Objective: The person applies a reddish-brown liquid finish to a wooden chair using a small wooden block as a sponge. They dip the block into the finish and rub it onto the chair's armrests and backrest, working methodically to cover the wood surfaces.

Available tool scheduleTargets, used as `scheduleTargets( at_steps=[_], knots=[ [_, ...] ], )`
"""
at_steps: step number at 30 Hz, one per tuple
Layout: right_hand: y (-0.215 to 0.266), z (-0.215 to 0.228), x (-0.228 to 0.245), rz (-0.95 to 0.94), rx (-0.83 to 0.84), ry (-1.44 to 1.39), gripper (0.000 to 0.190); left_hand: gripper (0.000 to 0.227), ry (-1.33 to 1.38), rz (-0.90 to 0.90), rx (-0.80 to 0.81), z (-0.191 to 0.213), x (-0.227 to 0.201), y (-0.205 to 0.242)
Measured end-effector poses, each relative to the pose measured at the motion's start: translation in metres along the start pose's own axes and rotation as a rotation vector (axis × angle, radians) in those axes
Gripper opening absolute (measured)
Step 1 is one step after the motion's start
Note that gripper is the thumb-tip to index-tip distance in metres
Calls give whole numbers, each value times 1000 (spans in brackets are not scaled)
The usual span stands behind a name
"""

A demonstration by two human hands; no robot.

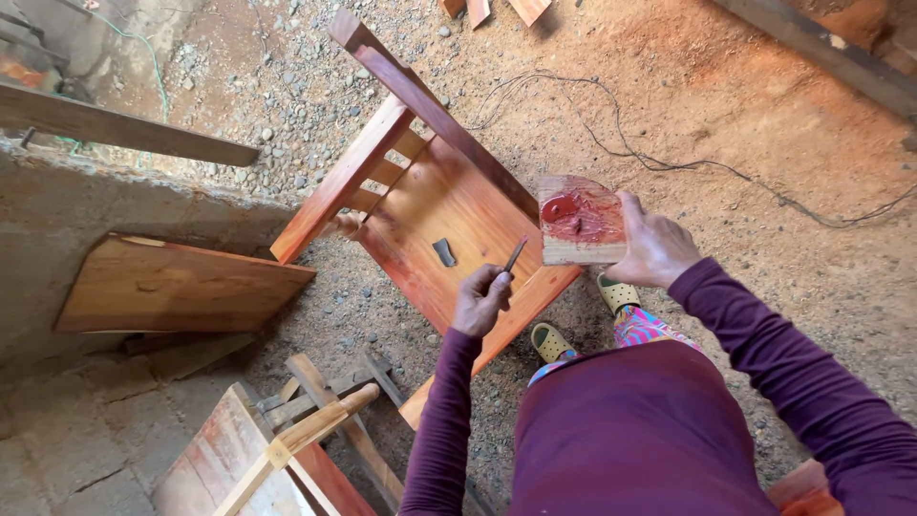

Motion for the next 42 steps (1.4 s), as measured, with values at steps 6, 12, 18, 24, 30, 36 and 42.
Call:
scheduleTargets(
  at_steps=[6,12,18,24,30,36,42],
  knots=[
    [-7,8,-10,30,54,130,100,50,-90,-75,62,-15,39,-13],
    [-15,-2,-23,56,13,145,97,51,-1,-150,142,-47,35,-18],
    [-9,3,-17,42,-28,184,92,48,-95,-236,141,-56,16,-23],
    [-5,15,-8,-16,1,277,89,48,-59,-288,177,-59,28,-19],
    [-9,7,-18,-15,-1,296,93,49,-22,-325,167,-65,41,-21],
    [-8,10,-12,35,-66,258,94,50,14,-355,175,-67,54,-25],
    [-8,9,-12,-15,-42,281,92,51,41,-307,181,-72,67,-23]
  ],
)
Point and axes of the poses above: each hand's wrist, its own y-axis away from the middle knuckle, its own z-axis out of the back of the hand, x = y × z, the point moved 5 cm from there along -y, towards the middle knuckle, and after that the axes turned 10 degrees about -z, right-handed, at the moved point
